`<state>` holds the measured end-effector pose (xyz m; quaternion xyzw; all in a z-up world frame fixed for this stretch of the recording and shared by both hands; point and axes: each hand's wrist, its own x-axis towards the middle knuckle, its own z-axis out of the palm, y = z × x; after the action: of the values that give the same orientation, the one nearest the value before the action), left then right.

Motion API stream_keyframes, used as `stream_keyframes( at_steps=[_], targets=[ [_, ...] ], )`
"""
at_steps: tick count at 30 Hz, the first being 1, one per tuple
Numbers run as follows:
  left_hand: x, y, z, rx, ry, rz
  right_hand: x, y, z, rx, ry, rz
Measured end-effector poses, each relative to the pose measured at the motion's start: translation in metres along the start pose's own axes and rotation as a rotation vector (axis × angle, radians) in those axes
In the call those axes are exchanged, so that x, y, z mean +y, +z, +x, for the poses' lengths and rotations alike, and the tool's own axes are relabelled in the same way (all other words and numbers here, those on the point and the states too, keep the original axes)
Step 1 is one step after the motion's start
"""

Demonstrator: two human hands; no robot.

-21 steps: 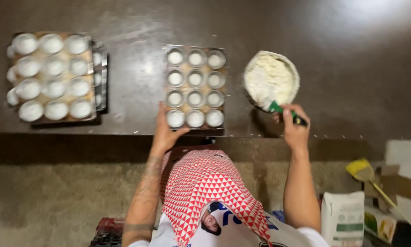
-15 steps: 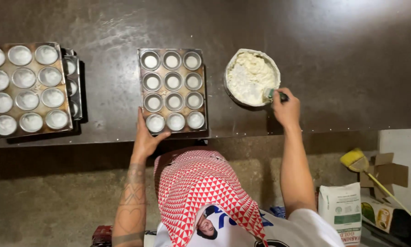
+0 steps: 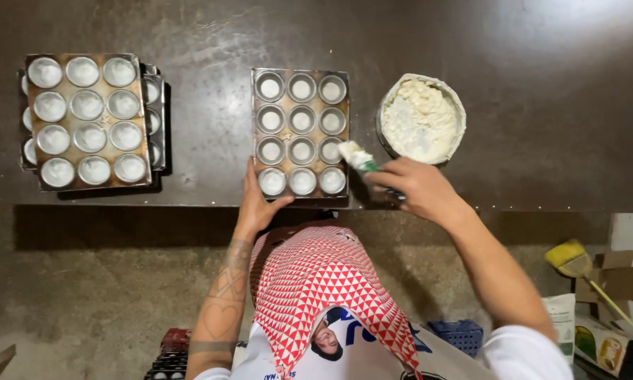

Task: The person uses a brush to apply a white substance from a bowl into the cups of a muffin tin, repeatedly dipping the brush and coating each cup before moving the tin aside to repeat the process on another.

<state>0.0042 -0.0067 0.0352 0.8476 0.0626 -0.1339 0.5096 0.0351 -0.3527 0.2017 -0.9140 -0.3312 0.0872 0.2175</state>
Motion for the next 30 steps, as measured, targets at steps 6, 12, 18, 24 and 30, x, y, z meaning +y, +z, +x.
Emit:
stream_keyframes(
  at_steps=[6,12,18,24,30],
  targets=[
    [-0.002,0.0,0.0,0.013,0.045,-0.01,0.017,0.068,0.079,-0.268,0.063,-0.123],
    [-0.007,-0.001,0.0,0.001,0.065,0.015,0.072,0.182,0.069,0.632,0.879,1.405],
    [-0.005,-0.002,0.001,-0.016,0.053,0.044,0.048,0.14,-0.056,0.942,0.684,1.381],
    [0.003,-0.004,0.002,-0.011,-0.007,0.049,0.112,0.068,-0.092,0.704,0.927,0.358],
    [0.006,-0.003,0.001,-0.007,0.014,0.039,0.161,0.09,-0.059,0.629,0.775,0.089]
  ],
)
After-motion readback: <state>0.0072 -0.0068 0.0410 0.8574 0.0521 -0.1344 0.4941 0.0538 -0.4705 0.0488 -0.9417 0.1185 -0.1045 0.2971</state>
